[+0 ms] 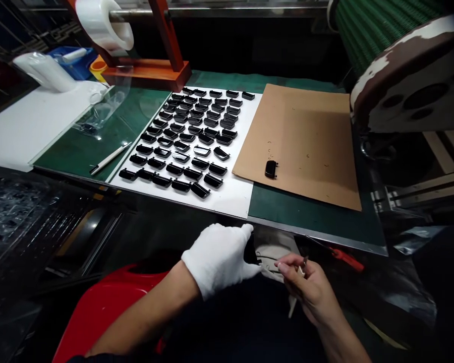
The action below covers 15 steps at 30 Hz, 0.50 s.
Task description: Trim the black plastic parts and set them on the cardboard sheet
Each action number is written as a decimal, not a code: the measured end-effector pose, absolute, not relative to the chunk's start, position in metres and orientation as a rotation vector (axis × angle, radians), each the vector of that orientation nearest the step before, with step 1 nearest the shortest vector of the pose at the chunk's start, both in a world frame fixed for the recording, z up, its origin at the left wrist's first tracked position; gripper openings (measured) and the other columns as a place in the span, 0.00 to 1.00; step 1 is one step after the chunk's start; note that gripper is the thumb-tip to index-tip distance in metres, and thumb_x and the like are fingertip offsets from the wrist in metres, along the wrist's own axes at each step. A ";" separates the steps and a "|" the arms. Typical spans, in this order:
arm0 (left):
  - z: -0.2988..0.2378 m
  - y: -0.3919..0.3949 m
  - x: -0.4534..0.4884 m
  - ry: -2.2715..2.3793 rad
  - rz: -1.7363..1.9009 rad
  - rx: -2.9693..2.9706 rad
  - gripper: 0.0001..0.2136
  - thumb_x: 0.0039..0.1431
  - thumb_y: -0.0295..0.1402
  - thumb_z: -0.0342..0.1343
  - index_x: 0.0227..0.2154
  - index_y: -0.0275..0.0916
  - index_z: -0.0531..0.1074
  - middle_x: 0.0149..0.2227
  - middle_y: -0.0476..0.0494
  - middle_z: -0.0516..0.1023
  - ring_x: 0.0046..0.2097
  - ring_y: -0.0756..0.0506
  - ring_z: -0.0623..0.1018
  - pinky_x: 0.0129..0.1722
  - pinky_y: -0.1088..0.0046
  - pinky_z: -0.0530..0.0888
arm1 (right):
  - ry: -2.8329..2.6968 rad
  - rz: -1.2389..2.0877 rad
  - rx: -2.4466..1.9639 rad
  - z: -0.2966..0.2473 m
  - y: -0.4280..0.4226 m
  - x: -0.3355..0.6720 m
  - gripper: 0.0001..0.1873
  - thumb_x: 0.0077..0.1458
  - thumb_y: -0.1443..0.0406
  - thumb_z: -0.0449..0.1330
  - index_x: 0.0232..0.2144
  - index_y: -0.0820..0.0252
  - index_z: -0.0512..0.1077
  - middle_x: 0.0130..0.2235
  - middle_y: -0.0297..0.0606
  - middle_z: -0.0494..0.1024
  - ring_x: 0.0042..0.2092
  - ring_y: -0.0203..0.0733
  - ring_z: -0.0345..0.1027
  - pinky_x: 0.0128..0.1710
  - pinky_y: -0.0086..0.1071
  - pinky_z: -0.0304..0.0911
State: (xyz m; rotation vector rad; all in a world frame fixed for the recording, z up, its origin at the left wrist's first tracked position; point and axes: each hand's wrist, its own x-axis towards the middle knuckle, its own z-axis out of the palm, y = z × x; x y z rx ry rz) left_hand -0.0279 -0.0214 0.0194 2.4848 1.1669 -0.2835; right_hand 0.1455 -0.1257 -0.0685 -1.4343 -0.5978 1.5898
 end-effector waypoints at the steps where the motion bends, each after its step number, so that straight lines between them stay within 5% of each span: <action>1: 0.019 -0.021 -0.028 1.167 -0.299 2.487 0.24 0.52 0.49 0.54 0.45 0.36 0.70 0.29 0.38 0.80 0.31 0.32 0.80 0.32 0.56 0.75 | -0.570 1.566 -1.447 -0.071 -0.126 0.143 0.22 0.43 0.49 0.65 0.22 0.60 0.65 0.16 0.22 0.51 0.17 0.26 0.39 0.17 0.26 0.34; 4: 0.024 -0.015 -0.030 1.160 -0.304 2.486 0.22 0.52 0.49 0.55 0.44 0.37 0.70 0.30 0.38 0.80 0.32 0.33 0.80 0.32 0.59 0.75 | -0.540 1.536 -1.448 -0.077 -0.126 0.136 0.26 0.44 0.43 0.61 0.22 0.59 0.62 0.18 0.23 0.53 0.17 0.26 0.40 0.15 0.25 0.37; 9: 0.037 0.036 -0.022 1.101 -0.083 2.666 0.18 0.53 0.40 0.57 0.46 0.39 0.68 0.43 0.38 0.77 0.42 0.37 0.78 0.39 0.65 0.74 | -0.555 1.508 -1.488 -0.089 -0.132 0.125 0.29 0.54 0.43 0.52 0.42 0.61 0.67 0.23 0.29 0.65 0.23 0.33 0.55 0.24 0.29 0.54; 15: 0.016 0.139 0.021 1.020 -0.199 2.729 0.17 0.44 0.40 0.63 0.35 0.34 0.73 0.38 0.33 0.78 0.41 0.33 0.78 0.40 0.62 0.72 | -0.455 1.584 -1.448 -0.114 -0.150 0.115 0.29 0.45 0.41 0.58 0.30 0.62 0.73 0.21 0.33 0.70 0.19 0.30 0.57 0.22 0.27 0.49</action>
